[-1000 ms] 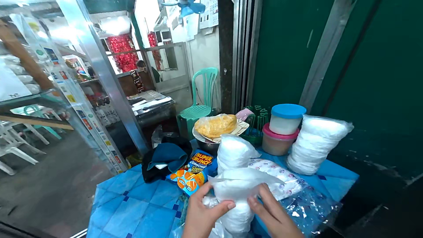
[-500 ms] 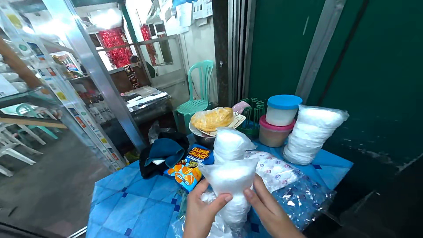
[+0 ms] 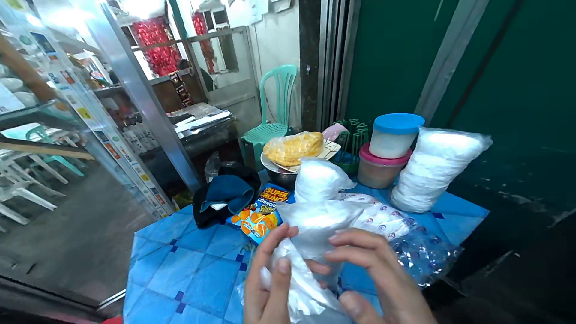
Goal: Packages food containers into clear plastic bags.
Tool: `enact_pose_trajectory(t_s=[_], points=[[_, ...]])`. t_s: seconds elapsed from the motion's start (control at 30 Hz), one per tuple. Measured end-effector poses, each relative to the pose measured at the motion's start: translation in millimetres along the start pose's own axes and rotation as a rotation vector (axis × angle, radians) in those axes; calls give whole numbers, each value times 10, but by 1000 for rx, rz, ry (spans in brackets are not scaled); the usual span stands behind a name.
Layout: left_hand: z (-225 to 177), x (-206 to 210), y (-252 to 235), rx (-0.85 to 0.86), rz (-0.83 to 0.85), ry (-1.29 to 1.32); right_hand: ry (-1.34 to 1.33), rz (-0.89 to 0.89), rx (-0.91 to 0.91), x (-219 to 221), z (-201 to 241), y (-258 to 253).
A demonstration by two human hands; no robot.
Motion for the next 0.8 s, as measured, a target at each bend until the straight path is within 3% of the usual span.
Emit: enact_pose_trajectory(t_s=[0.13, 0.4, 0.53, 0.67, 0.8], points=[[-50, 198, 61, 27, 127, -26, 7, 20, 25, 124, 99, -94], [-84, 212, 58, -28, 139, -95, 156, 37, -24, 53, 124, -98], [-98, 111, 51, -22, 76, -195, 183, 54, -28, 28, 148, -91], [-46, 127, 94, -72, 91, -80, 313, 30, -79, -1, 194, -97], [-58, -44, 93, -58, 6, -15, 211, -24, -19, -207, 63, -82]])
Point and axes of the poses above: each hand's wrist, its own y-axis away from the middle knuckle, its own x-axis out of the palm, z = x × y, the point moved 10 cm from there along -y, towards the middle knuckle, and after that the axes turned 1 degree about y, right-handed, at the moved point
